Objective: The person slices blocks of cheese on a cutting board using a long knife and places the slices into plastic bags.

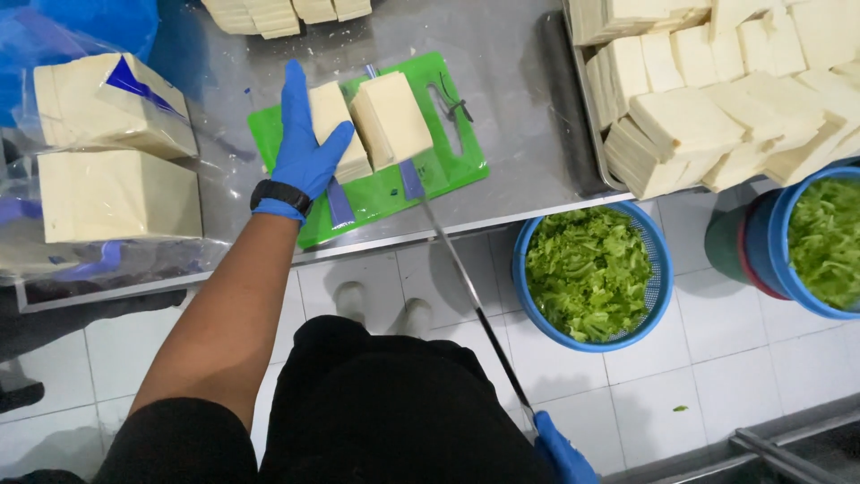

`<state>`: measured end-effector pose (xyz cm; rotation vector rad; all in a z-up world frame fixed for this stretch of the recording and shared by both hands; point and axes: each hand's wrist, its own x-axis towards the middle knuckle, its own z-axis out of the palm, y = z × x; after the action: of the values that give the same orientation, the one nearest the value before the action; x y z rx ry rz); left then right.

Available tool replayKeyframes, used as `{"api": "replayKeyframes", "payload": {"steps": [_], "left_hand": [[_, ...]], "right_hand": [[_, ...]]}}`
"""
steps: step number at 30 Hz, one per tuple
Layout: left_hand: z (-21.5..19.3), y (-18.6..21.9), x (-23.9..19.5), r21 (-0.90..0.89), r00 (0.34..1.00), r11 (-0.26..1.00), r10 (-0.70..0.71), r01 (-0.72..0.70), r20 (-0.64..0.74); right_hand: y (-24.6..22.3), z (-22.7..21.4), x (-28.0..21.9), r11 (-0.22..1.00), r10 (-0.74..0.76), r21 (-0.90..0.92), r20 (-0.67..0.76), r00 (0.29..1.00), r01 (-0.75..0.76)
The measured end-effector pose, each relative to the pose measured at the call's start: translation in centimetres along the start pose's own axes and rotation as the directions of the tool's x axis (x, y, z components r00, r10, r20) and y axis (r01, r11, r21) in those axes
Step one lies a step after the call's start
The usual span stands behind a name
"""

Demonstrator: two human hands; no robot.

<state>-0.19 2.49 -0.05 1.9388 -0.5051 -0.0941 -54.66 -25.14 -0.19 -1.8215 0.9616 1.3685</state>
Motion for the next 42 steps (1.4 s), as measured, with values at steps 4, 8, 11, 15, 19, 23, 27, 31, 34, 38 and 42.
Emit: {"api": "replayKeyframes", "payload": {"steps": [4, 8, 11, 15, 19, 23, 27, 31, 34, 38, 42], "left_hand": [[0.5, -2.0, -0.3, -0.189, 0.998, 0.981, -0.057, 0.049, -0.038], [0.1, -3.3, -0.9, -0.371, 0.992, 0.923, -0.122, 0.100, -0.036], [-0.9, -2.3, -1.3, -0.420, 0.985, 0.895, -0.172, 0.149, -0.016], [-1.4, -0.5, -1.7, -0.456, 0.960, 0.851, -0.278, 0.261, 0.030], [-1.7, 0.3, -1.7, -0.491, 0.939, 0.816, -0.343, 0.305, 0.012], [-1.8, 0.6, -1.3, -0.550, 0.902, 0.733, -0.421, 0.400, 0.095], [-1.0, 1.1, -0.1, -0.626, 0.884, 0.651, -0.445, 0.429, 0.143], [-1.5, 4.3, 1.1, -0.561, 0.857, 0.673, -0.496, 0.482, 0.140], [-2.0, 6.2, 1.8, -0.457, 0.807, 0.680, -0.566, 0.573, 0.169], [-2.1, 7.3, 2.5, -0.348, 0.748, 0.668, -0.635, 0.658, 0.196], [-1.6, 7.2, 2.1, -0.345, 0.728, 0.650, -0.660, 0.677, 0.185]], "right_hand": [[-6.9, -2.9, -2.2, 0.289, 0.429, 0.920, 0.124, 0.895, -0.266], [-12.1, -8.1, 1.1, 0.724, -0.400, 0.177, -0.680, 0.615, 0.667], [-19.9, -13.2, 0.9, 0.819, -0.466, -0.129, -0.719, 0.516, 0.559], [-24.9, -16.6, 5.3, 0.875, -0.450, -0.257, -0.744, 0.494, 0.410], [-24.2, -19.4, 11.2, 0.844, -0.537, -0.463, -0.729, 0.425, 0.272], [-26.8, -22.8, 10.0, 0.829, -0.552, -0.494, -0.798, 0.243, 0.262], [-39.9, -23.3, 1.5, 0.366, -0.384, 0.539, -0.655, 0.651, 0.759], [-45.7, -23.1, 7.8, 0.271, -0.580, 0.751, -0.372, 0.725, 0.602], [-48.6, -22.0, 6.7, 0.427, -0.549, 0.747, -0.235, 0.802, 0.510], [-51.0, -22.0, 0.5, 0.612, -0.598, 0.528, -0.179, 0.781, 0.589], [-51.8, -23.6, -0.6, 0.725, -0.665, 0.118, -0.136, 0.735, 0.678]]}}
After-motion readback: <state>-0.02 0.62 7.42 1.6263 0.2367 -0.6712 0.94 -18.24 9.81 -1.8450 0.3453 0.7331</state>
